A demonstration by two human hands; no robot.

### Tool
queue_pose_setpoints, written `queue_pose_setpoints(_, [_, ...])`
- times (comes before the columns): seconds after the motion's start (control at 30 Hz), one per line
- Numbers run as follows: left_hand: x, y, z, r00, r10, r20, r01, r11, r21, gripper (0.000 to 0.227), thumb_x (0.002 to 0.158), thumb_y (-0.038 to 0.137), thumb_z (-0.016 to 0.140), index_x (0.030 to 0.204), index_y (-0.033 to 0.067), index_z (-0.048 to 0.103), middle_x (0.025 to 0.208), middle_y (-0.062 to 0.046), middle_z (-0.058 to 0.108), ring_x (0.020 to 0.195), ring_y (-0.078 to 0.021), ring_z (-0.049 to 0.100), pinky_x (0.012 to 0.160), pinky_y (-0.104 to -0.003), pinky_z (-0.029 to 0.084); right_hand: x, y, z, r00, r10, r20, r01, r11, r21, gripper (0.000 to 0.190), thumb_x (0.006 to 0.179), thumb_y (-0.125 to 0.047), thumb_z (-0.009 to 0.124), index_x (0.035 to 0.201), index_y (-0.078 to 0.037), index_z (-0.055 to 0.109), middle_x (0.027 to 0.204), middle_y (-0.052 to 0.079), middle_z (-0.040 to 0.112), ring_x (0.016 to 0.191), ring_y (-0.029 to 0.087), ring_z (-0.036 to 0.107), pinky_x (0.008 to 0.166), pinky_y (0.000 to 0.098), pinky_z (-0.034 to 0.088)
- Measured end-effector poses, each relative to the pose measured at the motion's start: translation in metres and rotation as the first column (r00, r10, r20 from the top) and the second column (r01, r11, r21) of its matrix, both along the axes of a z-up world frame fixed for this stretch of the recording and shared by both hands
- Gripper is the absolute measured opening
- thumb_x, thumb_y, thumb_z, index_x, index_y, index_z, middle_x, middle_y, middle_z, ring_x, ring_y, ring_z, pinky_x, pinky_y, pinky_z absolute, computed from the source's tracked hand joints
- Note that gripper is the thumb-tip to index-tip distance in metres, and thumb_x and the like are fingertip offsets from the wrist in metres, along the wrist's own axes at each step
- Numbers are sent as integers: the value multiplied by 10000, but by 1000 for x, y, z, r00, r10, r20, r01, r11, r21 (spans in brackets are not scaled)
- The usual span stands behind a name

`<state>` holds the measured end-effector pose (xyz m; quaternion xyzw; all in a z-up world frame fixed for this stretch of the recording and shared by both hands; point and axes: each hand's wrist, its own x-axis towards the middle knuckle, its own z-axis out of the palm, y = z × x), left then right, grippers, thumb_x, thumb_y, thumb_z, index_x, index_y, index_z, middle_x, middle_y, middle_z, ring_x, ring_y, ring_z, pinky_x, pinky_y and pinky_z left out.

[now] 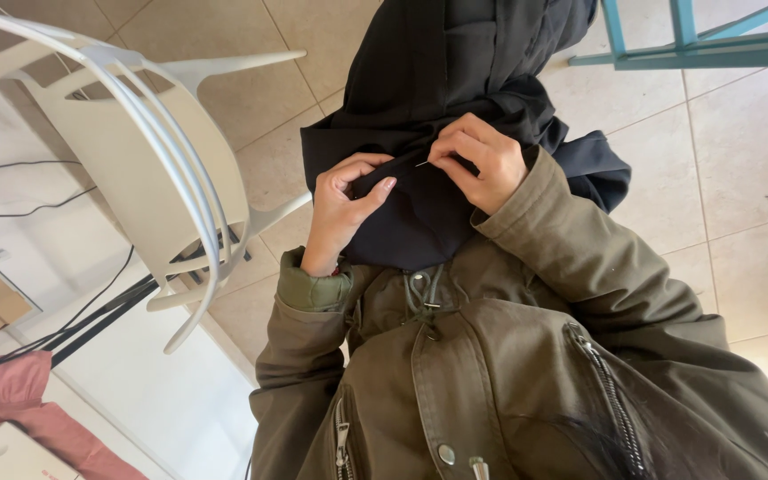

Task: Pinning layers of black fabric together to prepare for sewing.

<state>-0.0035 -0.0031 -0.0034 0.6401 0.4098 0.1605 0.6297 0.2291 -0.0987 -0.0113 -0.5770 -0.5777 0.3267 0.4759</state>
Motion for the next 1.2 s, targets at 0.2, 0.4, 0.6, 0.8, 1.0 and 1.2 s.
queue_pose_setpoints(0.2, [2,-1,17,992,-90,-88,104,979,174,298,916,190,756,1101,-40,710,1161,-115,762,1042,-181,694,948,-312,509,53,-41,97,990,-50,130,39,996,85,117,890,37,763,963,-18,690,1017,124,667,943,283,689,810,353,567])
queue_pose_setpoints(0.4, [-7,4,-21,993,-68,-91,74,996,56,333,885,173,776,1125,-55,740,1025,-63,759,942,-120,656,882,-271,516,163,-133,205,561,-613,557,543,780,311,149,892,123,755,924,-10,697,965,112,700,841,241,690,711,314,542])
queue_pose_setpoints(0.6, [-25,16,-48,998,-3,-60,-9,981,-192,307,882,113,770,1141,-51,758,958,-28,730,854,-81,626,807,-231,492,291,-184,187,119,-735,667,674,553,489,128,919,141,728,959,22,705,950,117,665,813,172,687,721,255,547])
queue_pose_setpoints(0.8, [-47,31,-106,1000,-7,-28,2,982,-188,166,892,61,770,989,-74,761,1057,-90,763,915,-102,641,851,-246,488,311,-178,165,183,-758,626,790,492,364,107,904,88,776,964,2,752,921,110,691,826,160,703,738,268,567])
queue_pose_setpoints(1.0, [-49,40,-122,999,-49,-17,46,989,-138,110,867,28,771,886,-80,761,1142,-126,774,987,-112,666,918,-262,492,302,-154,204,238,-699,674,755,570,325,56,951,-10,815,984,-22,771,986,94,713,796,174,696,711,292,566])
queue_pose_setpoints(1.2, [-41,34,-108,1000,4,-5,-5,983,-184,118,878,26,766,876,-92,753,1154,-120,775,994,-110,668,925,-261,490,296,-121,212,172,-446,878,670,706,227,124,855,-131,846,954,-87,787,1005,69,729,835,270,710,767,395,585])
